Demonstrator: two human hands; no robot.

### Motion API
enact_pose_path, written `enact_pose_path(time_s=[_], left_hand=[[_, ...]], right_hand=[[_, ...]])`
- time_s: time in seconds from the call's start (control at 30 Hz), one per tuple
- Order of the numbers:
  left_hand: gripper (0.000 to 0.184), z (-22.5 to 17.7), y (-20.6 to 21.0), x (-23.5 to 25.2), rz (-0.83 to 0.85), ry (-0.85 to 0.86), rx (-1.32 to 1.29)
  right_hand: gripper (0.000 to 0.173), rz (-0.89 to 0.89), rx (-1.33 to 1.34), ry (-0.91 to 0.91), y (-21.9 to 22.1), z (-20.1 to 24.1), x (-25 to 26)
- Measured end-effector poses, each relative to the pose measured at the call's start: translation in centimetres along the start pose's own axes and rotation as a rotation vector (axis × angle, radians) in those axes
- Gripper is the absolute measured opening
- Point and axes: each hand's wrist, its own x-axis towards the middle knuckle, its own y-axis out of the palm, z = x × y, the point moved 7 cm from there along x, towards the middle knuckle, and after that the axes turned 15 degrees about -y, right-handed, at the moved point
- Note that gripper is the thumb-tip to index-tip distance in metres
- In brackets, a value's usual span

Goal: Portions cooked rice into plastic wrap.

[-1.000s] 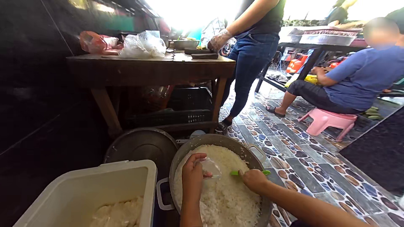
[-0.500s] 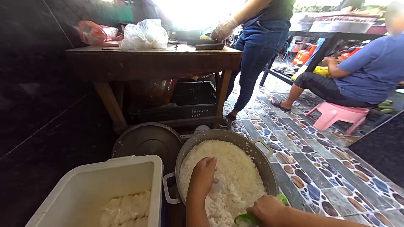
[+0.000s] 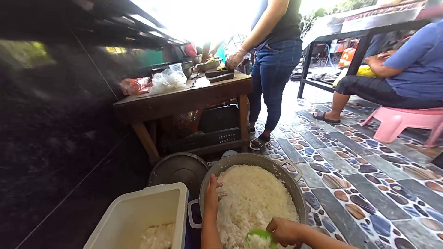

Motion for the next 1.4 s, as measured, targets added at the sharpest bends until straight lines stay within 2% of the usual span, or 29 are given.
enact_pose_path(time_s=[0.07,0.2,0.27,0.3,0.37,0.47,0.57,0.67,0.73,0.8,0.93,1.0,1.13,1.27,1.4], left_hand=[[0.067,0.8,0.4,-0.1,0.024,0.001,0.034],[0.071,2.1,2.8,-0.3,0.153,0.087,0.154],[0.081,2.0,4.6,-0.7,0.248,0.195,0.178],[0.086,1.9,5.4,-1.1,0.292,0.236,0.164],[0.093,1.7,6.7,-2.2,0.371,0.281,0.095],[0.099,1.9,8.0,-2.6,0.415,0.294,0.044],[0.085,1.6,7.7,-2.1,0.298,0.295,0.016],[0.069,0.7,5.4,-2.5,0.031,0.211,-0.123],[0.066,0.1,3.4,-2.9,-0.072,0.149,-0.164],[0.064,-0.5,1.6,-3.2,-0.113,0.117,-0.199],[0.061,-2.9,-0.7,-3.9,-0.141,0.192,-0.214],[0.058,-3.7,-1.4,-4.5,-0.139,0.252,-0.229],[0.054,-4.1,-2.2,-5.6,-0.148,0.295,-0.251],[0.056,-4.5,-2.3,-5.4,-0.13,0.312,-0.211],[0.051,-4.5,-2.0,-5.3,-0.14,0.284,-0.163]], right_hand=[[0.025,-0.128,0.267,0.029,-1.7,0.3,-0.3],[0.035,-0.484,0.569,-0.089,-7.0,3.7,-2.5],[0.036,-0.515,0.613,-0.079,-9.0,6.0,-3.9],[0.032,-0.477,0.555,-0.045,-9.7,7.1,-4.3],[0.027,-0.351,0.276,0.034,-10.7,9.3,-4.2],[0.035,-0.274,-0.261,0.113,-10.7,14.8,-4.1],[0.036,-0.25,-0.57,0.173,-8.3,18.7,-2.4],[0.037,-0.333,-0.563,0.09,-9.0,20.2,-3.8],[0.042,-0.466,-0.532,0.042,-11.1,19.9,-5.5],[0.042,-0.55,-0.521,0.069,-12.0,17.1,-4.8],[0.043,-0.36,-0.437,0.223,-6.6,5.6,0.7],[0.045,-0.245,-0.43,0.272,-3.2,2.8,2.6],[0.047,-0.093,-0.468,0.198,2.1,4.2,3.5],[0.044,0.006,-0.558,0.141,3.3,5.8,0.3],[0.033,0.103,-0.512,0.072,5.0,6.9,-1.0]])
